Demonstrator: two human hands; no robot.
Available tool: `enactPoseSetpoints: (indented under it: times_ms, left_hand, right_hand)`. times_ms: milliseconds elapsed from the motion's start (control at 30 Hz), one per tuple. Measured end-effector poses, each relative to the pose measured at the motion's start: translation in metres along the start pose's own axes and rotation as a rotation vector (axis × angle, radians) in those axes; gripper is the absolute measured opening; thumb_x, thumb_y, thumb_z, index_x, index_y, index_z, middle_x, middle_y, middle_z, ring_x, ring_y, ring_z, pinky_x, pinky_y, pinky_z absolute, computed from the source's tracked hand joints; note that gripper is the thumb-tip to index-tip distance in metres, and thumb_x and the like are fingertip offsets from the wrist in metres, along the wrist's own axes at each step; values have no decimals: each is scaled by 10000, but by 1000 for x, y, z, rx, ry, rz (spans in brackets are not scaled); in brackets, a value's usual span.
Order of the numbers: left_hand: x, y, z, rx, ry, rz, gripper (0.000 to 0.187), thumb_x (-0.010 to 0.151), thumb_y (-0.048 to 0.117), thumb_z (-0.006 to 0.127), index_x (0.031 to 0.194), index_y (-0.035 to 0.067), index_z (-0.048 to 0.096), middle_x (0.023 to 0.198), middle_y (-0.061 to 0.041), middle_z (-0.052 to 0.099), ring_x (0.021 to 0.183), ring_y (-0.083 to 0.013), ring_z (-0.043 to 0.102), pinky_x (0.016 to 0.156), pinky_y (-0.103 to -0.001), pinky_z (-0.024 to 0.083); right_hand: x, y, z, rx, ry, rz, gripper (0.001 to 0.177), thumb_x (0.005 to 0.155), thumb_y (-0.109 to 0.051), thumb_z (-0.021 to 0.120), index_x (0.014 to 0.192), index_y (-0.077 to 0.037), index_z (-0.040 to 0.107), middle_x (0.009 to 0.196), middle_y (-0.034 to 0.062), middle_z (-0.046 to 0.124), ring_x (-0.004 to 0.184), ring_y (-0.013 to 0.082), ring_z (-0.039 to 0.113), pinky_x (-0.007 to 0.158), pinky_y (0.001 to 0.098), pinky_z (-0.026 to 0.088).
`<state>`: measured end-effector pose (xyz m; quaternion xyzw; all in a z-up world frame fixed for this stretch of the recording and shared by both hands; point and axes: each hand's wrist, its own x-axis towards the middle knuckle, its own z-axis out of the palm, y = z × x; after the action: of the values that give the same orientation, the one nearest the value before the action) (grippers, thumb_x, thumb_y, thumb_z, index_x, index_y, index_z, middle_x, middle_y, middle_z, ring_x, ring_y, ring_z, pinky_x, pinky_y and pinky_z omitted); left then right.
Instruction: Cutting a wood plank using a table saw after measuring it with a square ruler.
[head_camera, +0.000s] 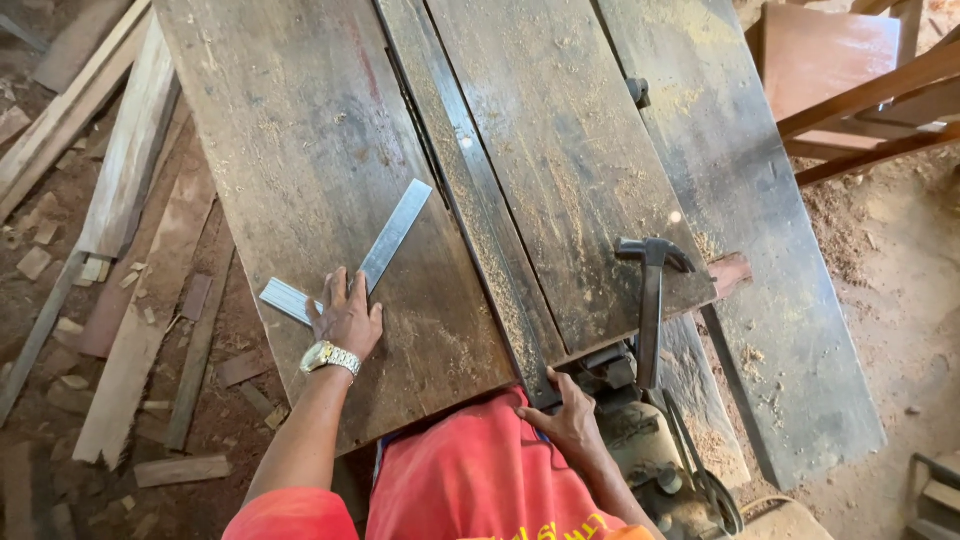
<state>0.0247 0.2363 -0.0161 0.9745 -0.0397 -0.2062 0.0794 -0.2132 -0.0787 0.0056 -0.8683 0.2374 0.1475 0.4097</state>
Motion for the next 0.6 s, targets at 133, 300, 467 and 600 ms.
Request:
enactPoseSetpoints:
  times_ms: [133, 300, 467, 600]
  left_hand:
    - [0, -2, 4, 11, 1, 24, 718, 908, 374, 642, 1541, 168, 372, 1649, -133, 243, 1520, -318, 213, 1164, -693, 156]
    - [-4, -1, -2, 6, -2, 10, 711, 910, 380, 644, 1539, 166, 392, 1649, -129, 261, 1529, -306, 222, 1181, -678, 163]
    - [-3, 1, -11, 43, 54, 23, 678, 896, 371, 663, 1505, 189, 427, 1604, -131, 316, 1484, -311, 295, 1162, -654, 201]
    - [15, -6, -5, 25, 27, -12, 612, 911, 317, 678, 1491, 230, 500, 1429, -82, 551, 1320, -299, 513, 1088, -608, 361]
  right_hand:
    - [-6, -3, 0, 49, 37, -53, 882, 653, -419, 926, 1317, 29, 557, 1236, 276, 669, 1210, 380, 641, 993, 446, 515]
    - [-7, -4, 0, 61, 15, -19, 878, 666, -423, 914, 1328, 20, 547, 1247, 270, 666, 1224, 381, 632, 1008, 457, 507]
    - [-5, -6, -1, 47, -21, 0, 897, 673, -441, 914, 1338, 24, 532, 1286, 286, 635, 1259, 400, 593, 1021, 475, 493]
    - [-2, -6, 0, 1, -9, 11, 915, 661, -463, 913, 1345, 11, 534, 1272, 283, 646, 1250, 393, 608, 1026, 468, 500]
